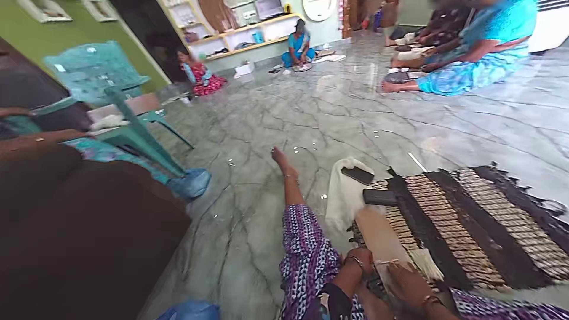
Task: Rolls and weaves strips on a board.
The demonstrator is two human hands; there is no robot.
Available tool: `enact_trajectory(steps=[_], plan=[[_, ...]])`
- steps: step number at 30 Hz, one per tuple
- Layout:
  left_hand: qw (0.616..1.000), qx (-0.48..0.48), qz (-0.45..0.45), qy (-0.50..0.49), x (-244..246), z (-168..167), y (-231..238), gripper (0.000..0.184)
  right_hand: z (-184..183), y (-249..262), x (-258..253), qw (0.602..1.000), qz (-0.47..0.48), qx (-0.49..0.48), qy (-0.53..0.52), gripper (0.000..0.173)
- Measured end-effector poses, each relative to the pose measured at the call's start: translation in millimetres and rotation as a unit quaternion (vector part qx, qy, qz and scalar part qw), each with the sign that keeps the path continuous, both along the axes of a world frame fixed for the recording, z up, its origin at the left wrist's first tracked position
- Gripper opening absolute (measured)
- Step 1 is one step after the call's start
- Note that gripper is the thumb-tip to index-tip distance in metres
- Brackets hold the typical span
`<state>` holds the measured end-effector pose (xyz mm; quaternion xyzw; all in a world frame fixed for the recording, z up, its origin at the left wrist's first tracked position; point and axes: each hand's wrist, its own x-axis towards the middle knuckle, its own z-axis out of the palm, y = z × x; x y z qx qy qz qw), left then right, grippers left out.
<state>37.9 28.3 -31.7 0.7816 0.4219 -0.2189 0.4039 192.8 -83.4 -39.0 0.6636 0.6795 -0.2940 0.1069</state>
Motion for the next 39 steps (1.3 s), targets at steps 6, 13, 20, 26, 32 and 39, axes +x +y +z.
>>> enact_trajectory(steps=[6, 13, 20, 26, 32, 39], plan=[[1.000, 0.026, 0.010, 0.002, 3, 11, -3, 0.033, -13, 14, 4, 0.985, 0.004, 0.171, 0.015, 0.047], [0.999, 0.036, 0.025, 0.015, 4, 8, -4, 0.033, -35, 32, -9, 0.999, -0.011, 0.048, -0.021, 0.097], [1.000, 0.014, 0.001, 0.014, 3, 7, -2, 0.035, -32, 0, -5, 0.999, 0.017, 0.038, -0.019, 0.106], [0.999, 0.010, -0.046, 0.026, 1, 16, -8, 0.041, -8, -15, -8, 0.998, 0.018, -0.061, -0.018, 0.103], [0.995, 0.016, -0.096, 0.036, 0, 25, -19, 0.041, 18, -15, -9, 0.995, 0.010, -0.096, -0.019, 0.079], [0.999, 0.033, -0.032, 0.006, -1, 20, -13, 0.037, -1, 3, -3, 0.995, -0.028, 0.091, -0.010, 0.073]])
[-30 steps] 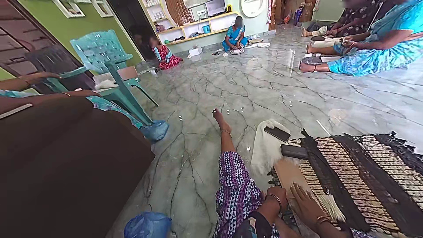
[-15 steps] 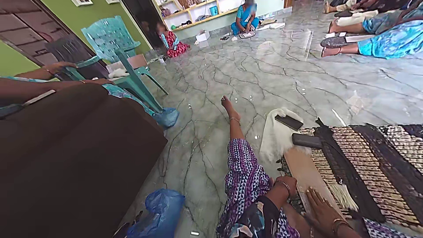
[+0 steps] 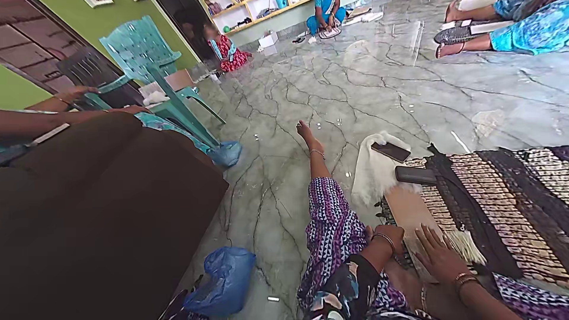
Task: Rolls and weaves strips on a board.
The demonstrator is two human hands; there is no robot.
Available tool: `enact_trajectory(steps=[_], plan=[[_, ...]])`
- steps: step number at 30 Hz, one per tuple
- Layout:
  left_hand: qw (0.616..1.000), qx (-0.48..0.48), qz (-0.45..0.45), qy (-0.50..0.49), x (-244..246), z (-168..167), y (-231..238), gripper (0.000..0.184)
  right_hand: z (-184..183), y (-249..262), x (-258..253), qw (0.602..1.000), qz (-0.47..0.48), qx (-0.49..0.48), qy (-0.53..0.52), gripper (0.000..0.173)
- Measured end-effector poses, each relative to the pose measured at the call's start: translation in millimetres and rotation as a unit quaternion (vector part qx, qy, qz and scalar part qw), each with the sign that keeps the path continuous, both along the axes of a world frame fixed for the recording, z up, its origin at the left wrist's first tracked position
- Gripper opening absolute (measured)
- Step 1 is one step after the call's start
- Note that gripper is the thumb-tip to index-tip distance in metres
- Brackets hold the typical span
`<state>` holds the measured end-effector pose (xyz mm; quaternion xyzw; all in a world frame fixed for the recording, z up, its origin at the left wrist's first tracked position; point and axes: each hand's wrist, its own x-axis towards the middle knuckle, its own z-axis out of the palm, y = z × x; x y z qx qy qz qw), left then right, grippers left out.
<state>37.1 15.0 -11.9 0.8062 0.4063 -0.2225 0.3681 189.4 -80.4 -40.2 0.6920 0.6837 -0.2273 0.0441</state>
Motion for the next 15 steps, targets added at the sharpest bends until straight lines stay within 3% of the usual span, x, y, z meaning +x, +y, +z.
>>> enact_trajectory(steps=[5, 15], plan=[[0.999, 0.007, 0.034, 0.014, 3, 2, 2, 0.046, -27, 23, 3, 1.000, 0.004, -0.007, -0.004, 0.088], [0.998, -0.018, 0.041, 0.041, 9, -8, 8, 0.037, -18, 8, -1, 0.994, 0.009, -0.106, -0.010, 0.093]])
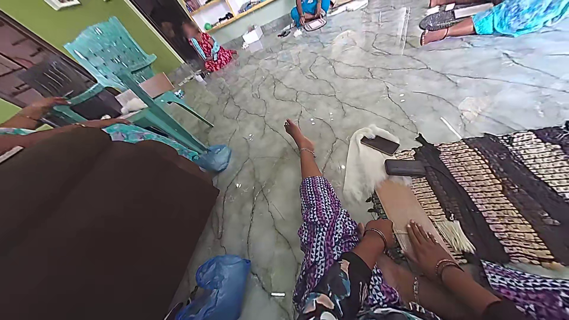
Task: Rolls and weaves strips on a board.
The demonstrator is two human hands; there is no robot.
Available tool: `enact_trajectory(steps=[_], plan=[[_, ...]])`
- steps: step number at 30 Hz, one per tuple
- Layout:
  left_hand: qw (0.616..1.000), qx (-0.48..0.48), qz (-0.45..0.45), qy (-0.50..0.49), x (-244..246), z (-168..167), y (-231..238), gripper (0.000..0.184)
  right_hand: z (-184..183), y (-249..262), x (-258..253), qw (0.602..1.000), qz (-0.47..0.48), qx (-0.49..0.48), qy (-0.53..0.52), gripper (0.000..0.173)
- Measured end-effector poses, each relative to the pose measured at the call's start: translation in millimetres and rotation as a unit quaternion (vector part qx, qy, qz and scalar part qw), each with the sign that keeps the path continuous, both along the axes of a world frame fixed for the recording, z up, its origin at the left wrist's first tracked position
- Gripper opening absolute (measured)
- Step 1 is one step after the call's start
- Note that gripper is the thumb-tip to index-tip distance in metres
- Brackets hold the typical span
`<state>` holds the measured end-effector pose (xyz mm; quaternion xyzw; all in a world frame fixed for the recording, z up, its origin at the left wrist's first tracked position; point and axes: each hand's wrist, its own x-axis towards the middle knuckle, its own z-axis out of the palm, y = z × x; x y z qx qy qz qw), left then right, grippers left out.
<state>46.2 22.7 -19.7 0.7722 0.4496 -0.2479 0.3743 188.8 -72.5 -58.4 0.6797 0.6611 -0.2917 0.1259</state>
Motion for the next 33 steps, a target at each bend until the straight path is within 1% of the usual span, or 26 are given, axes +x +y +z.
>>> enact_trajectory(steps=[2, 5, 9, 12, 13, 14, 15, 16, 17, 18, 19, 20, 21, 22, 23, 24, 26, 29, 33], plan=[[1.000, 0.003, -0.019, -0.006, 0, -1, -1, 0.035, 5, -2, -1, 1.000, 0.001, -0.030, -0.003, 0.094], [0.998, 0.001, -0.058, -0.008, -1, 2, -4, 0.034, 7, -6, -1, 0.999, 0.005, -0.045, -0.003, 0.094], [0.997, 0.019, -0.073, -0.004, -2, 4, -13, 0.034, 7, -14, 0, 0.998, 0.016, -0.065, -0.007, 0.094], [0.996, 0.035, -0.078, -0.023, -3, 4, -17, 0.042, 16, -19, 0, 0.997, 0.020, -0.081, -0.002, 0.093], [0.995, 0.043, -0.082, -0.032, -6, 8, -20, 0.046, 27, -24, -2, 0.998, 0.018, -0.067, 0.012, 0.090], [0.994, 0.048, -0.093, -0.031, -7, 23, -28, 0.048, 46, -33, -5, 0.998, 0.007, -0.051, 0.033, 0.085], [0.994, 0.035, -0.104, 0.009, 0, 54, -40, 0.050, 81, -41, -9, 0.997, 0.002, -0.069, 0.039, 0.078], [0.991, -0.002, -0.087, 0.097, 17, 93, -53, 0.052, 127, -40, -15, 0.990, 0.009, -0.141, 0.027, 0.073], [0.985, -0.026, -0.097, 0.144, 24, 113, -57, 0.052, 159, -35, -20, 0.980, 0.016, -0.197, 0.013, 0.069], [0.984, -0.007, -0.116, 0.138, 21, 110, -57, 0.049, 170, -31, -21, 0.977, 0.019, -0.214, 0.008, 0.067], [0.987, 0.038, -0.135, 0.080, 8, 82, -53, 0.045, 161, -30, -19, 0.979, 0.020, -0.203, 0.009, 0.065], [0.982, 0.094, -0.160, -0.021, -7, 36, -41, 0.040, 136, -30, -13, 0.984, 0.021, -0.177, 0.013, 0.064], [0.982, 0.098, -0.154, -0.041, -8, 7, -32, 0.037, 100, -31, -3, 0.991, 0.015, -0.130, 0.031, 0.061], [0.986, 0.084, -0.142, -0.019, -3, -5, -27, 0.036, 71, -32, 8, 0.995, -0.020, -0.073, 0.058, 0.055], [0.989, 0.069, -0.134, 0.004, 2, -7, -24, 0.037, 57, -30, 16, 0.995, -0.060, -0.025, 0.072, 0.049], [0.989, 0.063, -0.129, 0.019, 4, -5, -23, 0.037, 51, -27, 23, 0.993, -0.093, 0.010, 0.076, 0.045], [0.989, 0.061, -0.132, 0.036, 6, -1, -24, 0.036, 45, -18, 35, 0.991, -0.116, 0.044, 0.058, 0.040], [0.988, 0.062, -0.133, 0.039, 10, 1, -21, 0.034, 40, -5, 38, 0.996, -0.077, 0.038, 0.024, 0.036], [0.989, 0.060, -0.129, 0.036, 11, 1, -19, 0.034, 27, 1, 24, 1.000, -0.014, 0.014, -0.014, 0.027]])
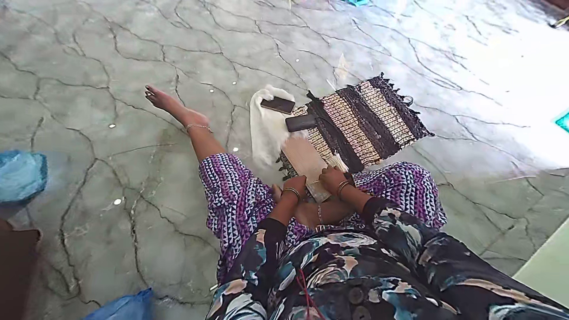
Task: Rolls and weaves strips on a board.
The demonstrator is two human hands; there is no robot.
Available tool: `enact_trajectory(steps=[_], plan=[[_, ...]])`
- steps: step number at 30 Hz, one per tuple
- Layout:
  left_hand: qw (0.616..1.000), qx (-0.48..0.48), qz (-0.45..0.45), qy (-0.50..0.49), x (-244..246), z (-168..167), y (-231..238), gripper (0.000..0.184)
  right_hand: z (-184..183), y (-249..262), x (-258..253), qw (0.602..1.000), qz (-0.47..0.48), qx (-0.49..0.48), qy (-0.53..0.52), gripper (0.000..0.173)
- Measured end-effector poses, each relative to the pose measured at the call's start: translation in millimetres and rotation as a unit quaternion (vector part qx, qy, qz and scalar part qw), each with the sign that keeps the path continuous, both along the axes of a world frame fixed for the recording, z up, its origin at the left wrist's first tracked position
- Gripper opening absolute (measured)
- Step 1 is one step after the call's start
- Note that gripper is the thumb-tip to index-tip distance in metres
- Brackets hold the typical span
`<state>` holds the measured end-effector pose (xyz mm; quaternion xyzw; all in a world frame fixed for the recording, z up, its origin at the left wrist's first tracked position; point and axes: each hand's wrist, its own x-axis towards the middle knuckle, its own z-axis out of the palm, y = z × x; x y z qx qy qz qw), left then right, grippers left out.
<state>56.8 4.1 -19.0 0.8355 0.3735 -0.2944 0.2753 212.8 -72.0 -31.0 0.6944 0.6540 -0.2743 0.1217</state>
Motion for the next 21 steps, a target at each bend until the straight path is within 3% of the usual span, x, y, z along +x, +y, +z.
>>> enact_trajectory(steps=[7, 10, 13, 16, 21], plan=[[1.000, 0.022, -0.003, 0.002, 3, 4, 3, 0.036, 13, 3, 9, 0.999, -0.007, -0.025, -0.039, 0.023], [0.998, 0.009, 0.066, -0.010, -5, 9, 13, 0.035, 29, 0, 42, 0.991, -0.132, -0.009, -0.019, 0.027], [0.977, -0.029, 0.195, -0.082, -21, 2, 29, 0.033, 35, -1, 79, 0.952, -0.294, 0.035, 0.074, 0.030], [0.917, -0.062, 0.333, -0.210, -27, -11, 37, 0.030, 26, 2, 91, 0.923, -0.369, 0.037, 0.100, 0.027], [0.739, -0.093, 0.536, -0.396, -43, 1, 46, 0.032, 24, 7, 85, 0.921, -0.381, 0.033, 0.073, 0.031]])
